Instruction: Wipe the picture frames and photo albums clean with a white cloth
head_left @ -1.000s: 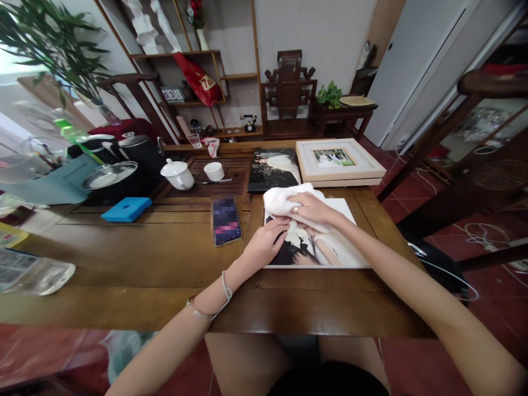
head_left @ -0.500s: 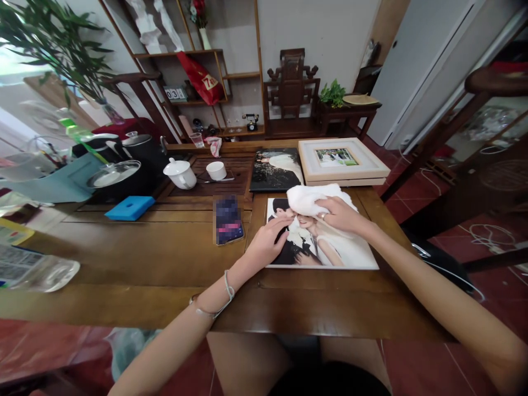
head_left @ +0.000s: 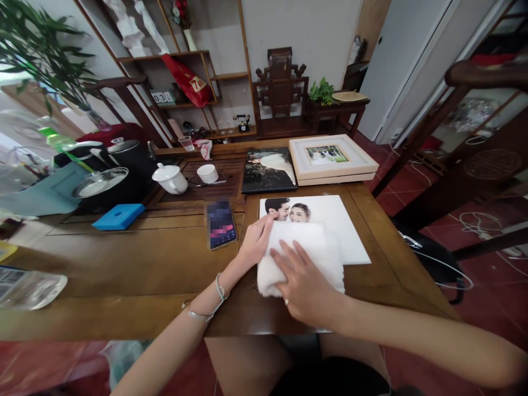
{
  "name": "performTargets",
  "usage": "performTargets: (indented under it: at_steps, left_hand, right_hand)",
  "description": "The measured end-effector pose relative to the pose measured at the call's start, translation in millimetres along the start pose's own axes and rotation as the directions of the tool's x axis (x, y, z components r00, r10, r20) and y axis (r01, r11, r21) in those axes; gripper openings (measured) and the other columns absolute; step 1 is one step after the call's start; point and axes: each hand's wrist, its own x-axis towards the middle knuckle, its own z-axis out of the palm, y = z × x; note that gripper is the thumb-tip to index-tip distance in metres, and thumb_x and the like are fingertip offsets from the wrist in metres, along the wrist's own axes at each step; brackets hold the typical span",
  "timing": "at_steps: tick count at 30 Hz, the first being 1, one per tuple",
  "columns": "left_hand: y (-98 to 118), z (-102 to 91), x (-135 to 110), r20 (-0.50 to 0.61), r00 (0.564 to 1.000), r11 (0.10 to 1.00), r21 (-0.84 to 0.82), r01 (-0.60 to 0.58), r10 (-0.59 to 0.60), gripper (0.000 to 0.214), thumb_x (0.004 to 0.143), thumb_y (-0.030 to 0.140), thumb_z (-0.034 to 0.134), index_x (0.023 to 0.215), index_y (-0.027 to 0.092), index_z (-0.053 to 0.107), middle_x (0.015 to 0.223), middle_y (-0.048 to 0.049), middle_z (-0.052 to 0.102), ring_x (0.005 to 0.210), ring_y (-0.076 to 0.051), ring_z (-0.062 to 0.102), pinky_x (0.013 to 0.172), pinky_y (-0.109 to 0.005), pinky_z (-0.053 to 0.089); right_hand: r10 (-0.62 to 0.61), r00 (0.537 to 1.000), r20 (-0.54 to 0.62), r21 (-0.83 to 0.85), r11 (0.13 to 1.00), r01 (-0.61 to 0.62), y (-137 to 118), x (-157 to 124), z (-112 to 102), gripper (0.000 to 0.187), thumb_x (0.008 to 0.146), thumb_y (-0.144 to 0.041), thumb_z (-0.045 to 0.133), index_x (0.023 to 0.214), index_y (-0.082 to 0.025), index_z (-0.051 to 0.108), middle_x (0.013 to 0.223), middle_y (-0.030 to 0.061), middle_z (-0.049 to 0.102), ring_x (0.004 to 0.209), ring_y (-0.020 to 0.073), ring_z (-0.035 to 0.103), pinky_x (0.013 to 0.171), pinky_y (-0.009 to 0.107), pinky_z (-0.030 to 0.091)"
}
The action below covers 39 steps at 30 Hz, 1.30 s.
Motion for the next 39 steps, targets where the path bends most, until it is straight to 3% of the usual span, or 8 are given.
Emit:
performTargets:
  at_steps: [6, 12, 18, 21, 24, 31, 35, 39]
  left_hand:
    - [-1, 1.2, 0, 0.064, 0.992, 0.993, 0.038, -0.113, 0.111, 0.043, 0.103, 0.029, 0.028, 0.117, 0.014, 0.067, 0.127, -0.0107, 0.067, 0.124, -0.022, 0.06, 0.111, -0.041, 0.044]
    - [-12, 5.3, -1, 0.143, 0.971, 0.959, 0.184, -0.214, 0.189, 0.033, 0.097, 0.023, 0.047, 0.125, 0.016, 0.062, 0.135, -0.0124, 0.061, 0.131, -0.024, 0.054, 0.114, -0.049, 0.041]
    - [-10, 4.7, -3, 0.157, 0.97, 0.957, 0.194, -0.216, 0.187, 0.035, 0.097, 0.024, 0.048, 0.13, 0.015, 0.059, 0.139, -0.0136, 0.058, 0.134, -0.024, 0.051, 0.114, -0.048, 0.04]
    - [-9, 5.4, -3, 0.148, 0.975, 0.957, 0.216, -0.195, 0.166, 0.036, 0.097, 0.024, 0.048, 0.131, 0.015, 0.058, 0.142, -0.0148, 0.055, 0.136, -0.026, 0.048, 0.115, -0.049, 0.039]
    - [-10, 5.8, -2, 0.144, 0.975, 0.956, 0.217, -0.199, 0.171, 0.037, 0.096, 0.021, 0.049, 0.131, 0.016, 0.058, 0.141, -0.0144, 0.056, 0.136, -0.026, 0.048, 0.115, -0.049, 0.039]
    - [-12, 5.5, -3, 0.14, 0.977, 0.961, 0.201, -0.19, 0.164, 0.037, 0.095, 0.02, 0.049, 0.131, 0.016, 0.058, 0.139, -0.0142, 0.058, 0.133, -0.025, 0.051, 0.114, -0.048, 0.04]
    - [-13, 6.9, -3, 0.135, 0.98, 0.962, 0.209, -0.174, 0.148, 0.037, 0.096, 0.021, 0.049, 0.13, 0.012, 0.058, 0.139, -0.0162, 0.057, 0.133, -0.026, 0.052, 0.115, -0.048, 0.04]
    - [-12, 7.2, -3, 0.138, 0.98, 0.961, 0.216, -0.173, 0.146, 0.036, 0.096, 0.021, 0.049, 0.129, 0.012, 0.059, 0.139, -0.0157, 0.058, 0.133, -0.026, 0.051, 0.115, -0.049, 0.039]
  right_hand:
    - [-0.111, 0.994, 0.007, 0.126, 0.986, 0.109, 19, -31, -11, 0.022, 0.069, -0.015, 0.06, 0.083, -0.02, 0.077, 0.147, 0.013, 0.05, 0.14, 0.0382, 0.034, 0.116, 0.059, 0.024]
    - [0.123, 0.991, -0.055, 0.174, 0.978, -0.111, 90, -52, -26, 0.038, 0.061, -0.008, 0.052, 0.087, -0.022, 0.076, 0.137, 0.0118, 0.059, 0.132, 0.0322, 0.049, 0.11, 0.056, 0.038]
    - [0.314, 0.943, -0.113, 0.042, 0.949, -0.312, 153, -22, -24, 0.037, 0.069, -0.01, 0.051, 0.099, -0.015, 0.074, 0.136, 0.0177, 0.058, 0.127, 0.0344, 0.052, 0.102, 0.053, 0.044]
    - [0.308, 0.944, -0.117, 0.074, 0.951, -0.301, 149, -1, -21, 0.041, 0.07, -0.01, 0.052, 0.105, -0.016, 0.073, 0.136, 0.016, 0.059, 0.13, 0.0336, 0.048, 0.105, 0.053, 0.04]
    - [0.194, 0.974, -0.119, 0.158, 0.972, -0.174, 124, 4, -19, 0.045, 0.066, -0.008, 0.053, 0.104, -0.02, 0.074, 0.136, 0.0128, 0.06, 0.133, 0.0319, 0.046, 0.111, 0.056, 0.033]
    - [-0.019, 0.994, 0.103, 0.334, 0.943, -0.017, 66, -49, -47, 0.052, 0.053, -0.002, 0.046, 0.087, -0.029, 0.074, 0.138, -0.0012, 0.059, 0.14, 0.0241, 0.04, 0.117, 0.046, 0.031]
    - [0.019, 0.979, 0.201, 0.412, 0.905, -0.102, 88, -61, -55, 0.048, 0.054, -0.001, 0.045, 0.084, -0.027, 0.072, 0.137, -0.001, 0.06, 0.13, 0.0253, 0.052, 0.104, 0.04, 0.045]
    - [0.23, 0.958, 0.17, 0.357, 0.892, -0.277, 138, -42, -43, 0.015, 0.07, -0.018, 0.056, 0.077, -0.02, 0.069, 0.1, 0.0107, 0.073, 0.093, 0.0278, 0.067, 0.081, 0.04, 0.053]
